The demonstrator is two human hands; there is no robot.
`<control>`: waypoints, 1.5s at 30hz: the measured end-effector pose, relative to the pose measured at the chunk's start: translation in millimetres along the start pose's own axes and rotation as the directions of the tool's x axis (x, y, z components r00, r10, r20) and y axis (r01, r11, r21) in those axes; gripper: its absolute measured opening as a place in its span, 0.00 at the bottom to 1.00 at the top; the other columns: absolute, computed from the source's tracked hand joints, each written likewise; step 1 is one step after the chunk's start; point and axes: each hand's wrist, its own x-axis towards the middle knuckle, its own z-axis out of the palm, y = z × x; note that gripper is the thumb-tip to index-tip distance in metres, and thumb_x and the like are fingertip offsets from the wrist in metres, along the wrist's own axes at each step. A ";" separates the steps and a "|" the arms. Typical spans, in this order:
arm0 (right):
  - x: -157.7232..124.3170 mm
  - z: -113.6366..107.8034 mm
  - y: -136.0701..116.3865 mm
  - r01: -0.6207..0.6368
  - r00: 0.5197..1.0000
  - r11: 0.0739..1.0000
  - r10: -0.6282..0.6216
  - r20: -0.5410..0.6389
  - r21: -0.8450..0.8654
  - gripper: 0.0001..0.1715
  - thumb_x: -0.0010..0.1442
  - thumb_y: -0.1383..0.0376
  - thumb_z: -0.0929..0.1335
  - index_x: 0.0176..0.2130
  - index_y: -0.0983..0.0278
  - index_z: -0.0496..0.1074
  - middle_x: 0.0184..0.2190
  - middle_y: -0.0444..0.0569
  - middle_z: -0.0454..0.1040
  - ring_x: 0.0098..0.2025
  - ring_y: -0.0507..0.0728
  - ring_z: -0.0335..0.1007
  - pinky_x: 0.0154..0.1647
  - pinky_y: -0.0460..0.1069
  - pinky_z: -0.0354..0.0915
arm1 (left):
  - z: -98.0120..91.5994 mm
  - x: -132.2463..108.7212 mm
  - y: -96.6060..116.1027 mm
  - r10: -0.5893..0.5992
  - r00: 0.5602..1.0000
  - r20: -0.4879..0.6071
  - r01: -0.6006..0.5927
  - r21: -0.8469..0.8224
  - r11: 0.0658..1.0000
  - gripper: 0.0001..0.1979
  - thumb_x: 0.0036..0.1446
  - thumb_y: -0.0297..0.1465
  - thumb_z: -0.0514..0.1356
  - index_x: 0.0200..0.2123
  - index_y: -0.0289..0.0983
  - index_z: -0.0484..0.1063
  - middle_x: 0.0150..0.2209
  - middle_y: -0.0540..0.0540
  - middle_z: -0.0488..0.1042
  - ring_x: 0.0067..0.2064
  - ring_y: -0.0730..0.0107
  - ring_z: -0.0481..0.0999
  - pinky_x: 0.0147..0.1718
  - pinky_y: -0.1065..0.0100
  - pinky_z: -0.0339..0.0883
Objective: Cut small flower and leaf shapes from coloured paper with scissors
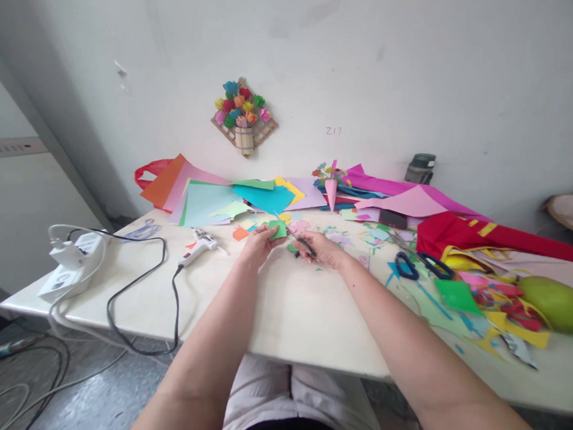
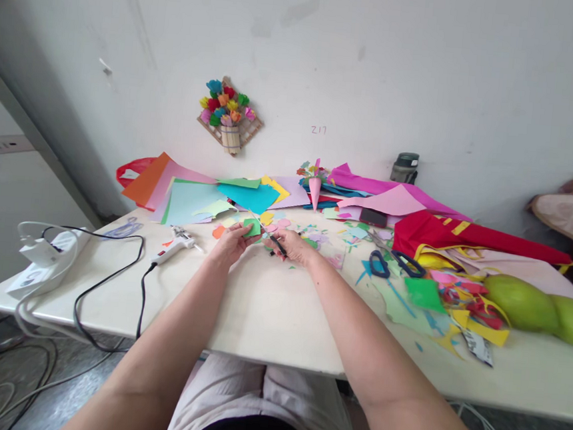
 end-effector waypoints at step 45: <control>-5.5 0.4 -7.8 -0.027 1.000 0.997 0.027 0.002 -0.071 0.15 0.52 0.57 0.69 0.26 0.65 0.65 0.12 0.38 0.62 0.11 0.45 0.53 0.10 0.42 0.44 | -0.6 -0.2 -0.3 -0.008 0.999 0.050 0.005 0.070 0.998 0.10 0.42 0.31 0.68 0.27 0.33 0.72 0.27 0.45 0.76 0.39 0.58 0.78 0.43 0.58 0.70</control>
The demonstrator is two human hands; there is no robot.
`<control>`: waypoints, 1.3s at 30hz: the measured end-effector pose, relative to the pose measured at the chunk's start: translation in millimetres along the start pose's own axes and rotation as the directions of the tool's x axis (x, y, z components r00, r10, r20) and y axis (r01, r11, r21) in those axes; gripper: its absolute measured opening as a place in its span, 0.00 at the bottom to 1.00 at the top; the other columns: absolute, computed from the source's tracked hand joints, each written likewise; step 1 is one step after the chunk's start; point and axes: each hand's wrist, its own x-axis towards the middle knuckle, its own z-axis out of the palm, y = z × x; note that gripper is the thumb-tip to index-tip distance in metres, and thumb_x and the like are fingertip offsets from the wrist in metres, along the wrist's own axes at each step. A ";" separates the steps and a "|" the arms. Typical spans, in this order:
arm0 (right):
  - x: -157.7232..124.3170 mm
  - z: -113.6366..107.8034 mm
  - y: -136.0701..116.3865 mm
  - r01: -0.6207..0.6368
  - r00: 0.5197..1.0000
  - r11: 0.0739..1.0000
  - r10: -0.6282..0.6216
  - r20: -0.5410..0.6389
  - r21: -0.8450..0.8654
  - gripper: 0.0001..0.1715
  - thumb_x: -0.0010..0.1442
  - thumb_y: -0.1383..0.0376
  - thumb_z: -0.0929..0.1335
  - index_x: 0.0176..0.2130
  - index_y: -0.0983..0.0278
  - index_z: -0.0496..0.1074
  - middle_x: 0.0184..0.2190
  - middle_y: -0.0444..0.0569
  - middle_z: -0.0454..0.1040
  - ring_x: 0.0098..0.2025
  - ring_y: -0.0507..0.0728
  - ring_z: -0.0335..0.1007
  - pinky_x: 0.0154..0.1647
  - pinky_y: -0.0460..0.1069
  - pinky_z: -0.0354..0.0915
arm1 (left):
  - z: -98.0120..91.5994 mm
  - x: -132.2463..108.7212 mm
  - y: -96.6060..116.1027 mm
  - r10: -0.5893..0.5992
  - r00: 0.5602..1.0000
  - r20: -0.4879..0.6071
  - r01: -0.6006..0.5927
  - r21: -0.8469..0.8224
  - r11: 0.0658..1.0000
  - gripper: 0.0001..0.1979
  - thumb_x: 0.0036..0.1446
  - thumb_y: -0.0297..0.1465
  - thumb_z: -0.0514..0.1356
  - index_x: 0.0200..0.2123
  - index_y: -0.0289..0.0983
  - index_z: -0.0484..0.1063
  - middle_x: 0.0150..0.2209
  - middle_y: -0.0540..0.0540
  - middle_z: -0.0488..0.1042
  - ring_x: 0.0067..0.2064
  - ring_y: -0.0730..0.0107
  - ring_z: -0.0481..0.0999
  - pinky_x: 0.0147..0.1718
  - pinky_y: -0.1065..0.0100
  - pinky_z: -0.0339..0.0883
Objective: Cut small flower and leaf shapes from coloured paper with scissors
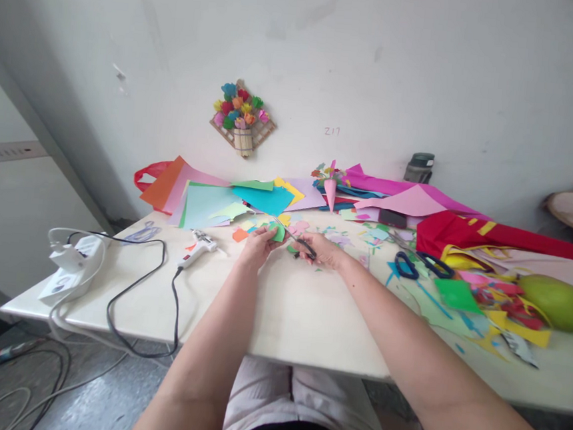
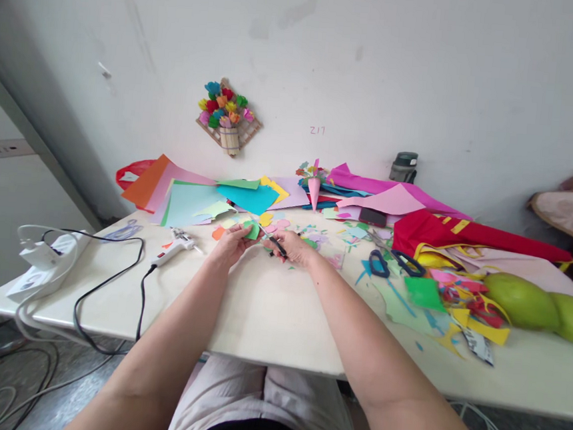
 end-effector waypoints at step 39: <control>5.5 0.9 7.8 0.019 1.000 0.996 -0.020 0.018 0.090 0.08 0.53 0.65 0.68 0.26 0.67 0.66 0.12 0.38 0.62 0.12 0.46 0.54 0.11 0.42 0.50 | -1.1 0.1 5.8 -0.031 0.991 -0.127 0.033 0.011 0.999 0.10 0.41 0.25 0.68 0.29 0.31 0.71 0.26 0.46 0.75 0.27 0.72 0.75 0.31 0.70 0.71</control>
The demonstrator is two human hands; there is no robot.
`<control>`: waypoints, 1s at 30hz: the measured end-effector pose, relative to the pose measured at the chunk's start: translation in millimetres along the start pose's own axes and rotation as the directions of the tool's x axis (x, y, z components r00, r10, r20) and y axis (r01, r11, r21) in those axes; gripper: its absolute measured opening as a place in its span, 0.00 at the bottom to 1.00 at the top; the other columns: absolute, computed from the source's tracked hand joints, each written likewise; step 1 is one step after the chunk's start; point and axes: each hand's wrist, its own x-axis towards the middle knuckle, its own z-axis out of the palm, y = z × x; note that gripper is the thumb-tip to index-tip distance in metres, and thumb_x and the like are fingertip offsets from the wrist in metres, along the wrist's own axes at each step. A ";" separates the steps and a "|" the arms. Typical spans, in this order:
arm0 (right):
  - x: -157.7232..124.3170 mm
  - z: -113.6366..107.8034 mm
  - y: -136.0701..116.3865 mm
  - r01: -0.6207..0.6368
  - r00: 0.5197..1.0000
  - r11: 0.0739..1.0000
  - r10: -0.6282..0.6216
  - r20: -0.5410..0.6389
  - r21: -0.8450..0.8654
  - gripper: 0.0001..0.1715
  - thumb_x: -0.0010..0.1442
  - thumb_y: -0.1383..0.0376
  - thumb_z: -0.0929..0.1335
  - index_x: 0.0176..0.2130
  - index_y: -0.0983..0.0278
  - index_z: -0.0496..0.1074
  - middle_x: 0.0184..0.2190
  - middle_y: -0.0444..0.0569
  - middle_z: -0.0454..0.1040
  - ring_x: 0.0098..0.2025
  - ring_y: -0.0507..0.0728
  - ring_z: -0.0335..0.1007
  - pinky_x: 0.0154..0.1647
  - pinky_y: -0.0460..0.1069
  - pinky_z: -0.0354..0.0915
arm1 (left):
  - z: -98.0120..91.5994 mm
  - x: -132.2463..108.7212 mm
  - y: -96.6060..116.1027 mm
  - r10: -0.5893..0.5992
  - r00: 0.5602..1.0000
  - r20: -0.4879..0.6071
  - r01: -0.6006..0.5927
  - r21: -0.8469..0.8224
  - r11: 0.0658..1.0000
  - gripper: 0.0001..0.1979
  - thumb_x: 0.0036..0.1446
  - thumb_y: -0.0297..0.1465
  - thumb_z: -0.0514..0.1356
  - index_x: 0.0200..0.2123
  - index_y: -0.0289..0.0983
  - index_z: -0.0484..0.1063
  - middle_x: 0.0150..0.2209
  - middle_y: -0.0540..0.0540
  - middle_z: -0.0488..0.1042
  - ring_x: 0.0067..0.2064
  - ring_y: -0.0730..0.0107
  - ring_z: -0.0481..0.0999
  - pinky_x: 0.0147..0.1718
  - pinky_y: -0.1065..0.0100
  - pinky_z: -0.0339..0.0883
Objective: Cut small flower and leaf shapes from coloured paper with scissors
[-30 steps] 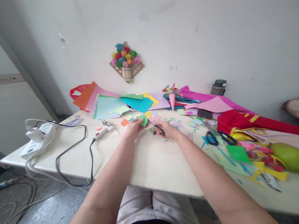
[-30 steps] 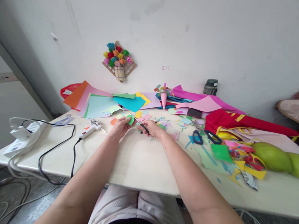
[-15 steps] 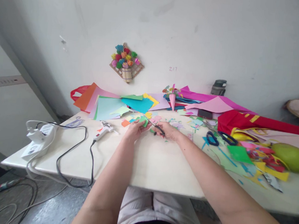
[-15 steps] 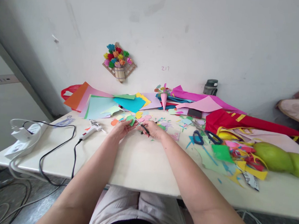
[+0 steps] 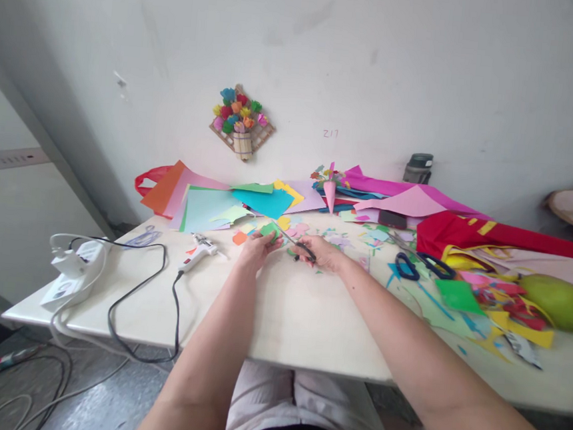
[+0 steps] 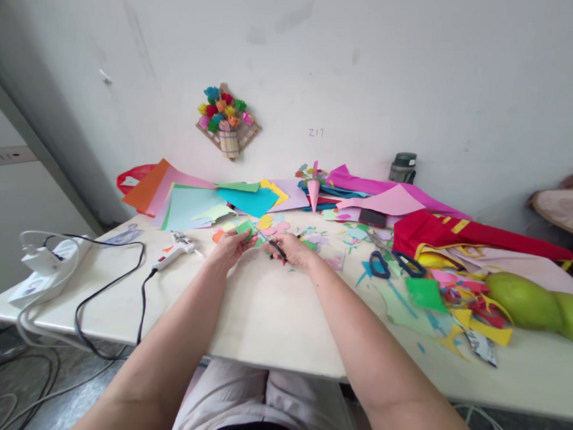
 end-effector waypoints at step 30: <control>-6.7 -1.9 -10.5 -0.013 1.000 0.998 0.012 -0.014 -0.057 0.18 0.53 0.56 0.69 0.24 0.65 0.62 0.13 0.39 0.64 0.11 0.45 0.56 0.09 0.41 0.46 | -0.8 -3.1 -0.5 -0.060 0.990 0.131 0.037 0.174 0.984 0.17 0.37 0.34 0.71 0.23 0.32 0.66 0.20 0.49 0.69 0.20 0.79 0.66 0.21 0.74 0.60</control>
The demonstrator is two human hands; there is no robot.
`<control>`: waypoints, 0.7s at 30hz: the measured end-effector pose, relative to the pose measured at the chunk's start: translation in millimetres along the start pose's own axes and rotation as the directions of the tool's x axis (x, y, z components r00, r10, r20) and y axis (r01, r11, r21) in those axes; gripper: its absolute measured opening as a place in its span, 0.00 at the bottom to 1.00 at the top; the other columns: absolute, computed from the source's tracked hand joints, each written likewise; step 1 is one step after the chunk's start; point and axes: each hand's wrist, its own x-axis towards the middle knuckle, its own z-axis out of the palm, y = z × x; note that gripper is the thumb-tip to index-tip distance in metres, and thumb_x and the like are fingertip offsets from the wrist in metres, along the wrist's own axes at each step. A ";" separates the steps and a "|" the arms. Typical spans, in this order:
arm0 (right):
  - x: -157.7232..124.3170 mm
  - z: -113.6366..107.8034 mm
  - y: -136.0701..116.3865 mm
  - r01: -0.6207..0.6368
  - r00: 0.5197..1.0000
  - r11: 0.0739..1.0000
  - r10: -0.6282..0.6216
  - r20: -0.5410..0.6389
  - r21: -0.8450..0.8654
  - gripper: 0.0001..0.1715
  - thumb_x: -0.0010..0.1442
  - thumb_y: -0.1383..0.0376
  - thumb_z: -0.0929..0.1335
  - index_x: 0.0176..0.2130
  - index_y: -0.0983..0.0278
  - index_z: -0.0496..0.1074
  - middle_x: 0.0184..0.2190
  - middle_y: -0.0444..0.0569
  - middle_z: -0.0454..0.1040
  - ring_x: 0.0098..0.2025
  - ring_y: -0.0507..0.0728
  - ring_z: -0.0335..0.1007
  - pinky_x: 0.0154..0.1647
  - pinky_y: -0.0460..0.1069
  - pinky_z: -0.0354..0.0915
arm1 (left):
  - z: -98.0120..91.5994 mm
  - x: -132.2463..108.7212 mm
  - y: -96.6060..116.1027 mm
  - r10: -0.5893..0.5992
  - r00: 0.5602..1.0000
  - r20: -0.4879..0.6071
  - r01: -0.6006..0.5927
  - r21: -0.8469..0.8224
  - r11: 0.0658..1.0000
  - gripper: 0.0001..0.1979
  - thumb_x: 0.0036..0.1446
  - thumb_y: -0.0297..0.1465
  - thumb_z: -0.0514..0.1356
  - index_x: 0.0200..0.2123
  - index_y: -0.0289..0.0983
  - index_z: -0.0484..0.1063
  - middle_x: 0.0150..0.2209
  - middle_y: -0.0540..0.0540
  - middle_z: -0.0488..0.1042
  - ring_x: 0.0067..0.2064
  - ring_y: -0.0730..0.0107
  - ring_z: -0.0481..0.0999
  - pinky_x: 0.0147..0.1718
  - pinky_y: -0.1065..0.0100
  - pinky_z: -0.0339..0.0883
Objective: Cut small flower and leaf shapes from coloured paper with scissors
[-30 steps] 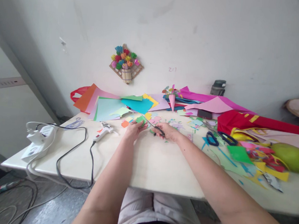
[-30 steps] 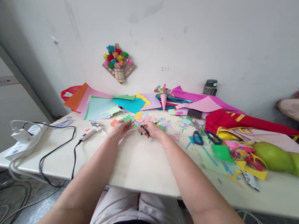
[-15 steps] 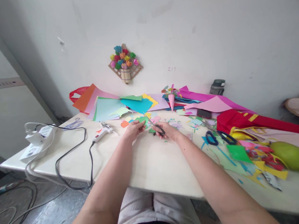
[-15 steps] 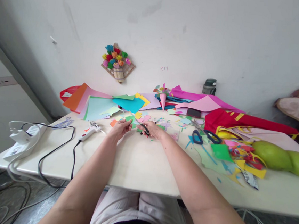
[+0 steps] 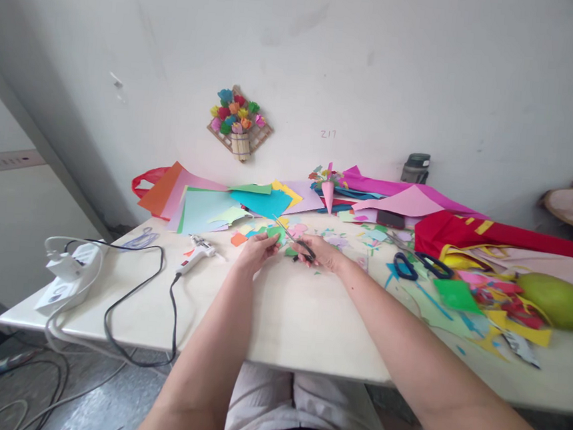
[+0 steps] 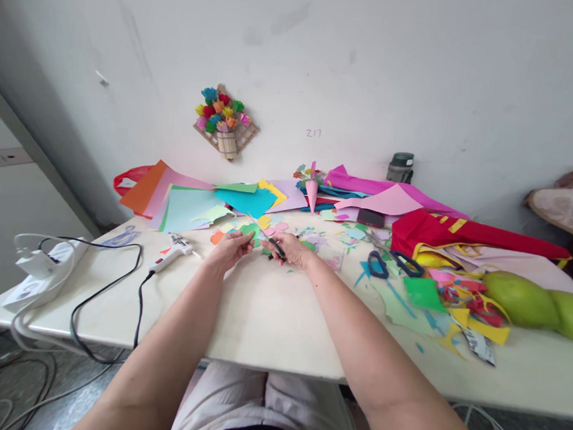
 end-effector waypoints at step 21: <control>4.0 1.3 4.0 0.047 0.999 0.999 -0.047 -0.013 0.000 0.18 0.50 0.56 0.71 0.24 0.65 0.63 0.11 0.38 0.63 0.11 0.46 0.54 0.11 0.42 0.50 | -2.3 0.7 0.2 0.017 1.000 -0.024 -0.017 -0.020 1.000 0.17 0.37 0.35 0.71 0.23 0.33 0.67 0.19 0.49 0.70 0.20 0.79 0.66 0.20 0.75 0.60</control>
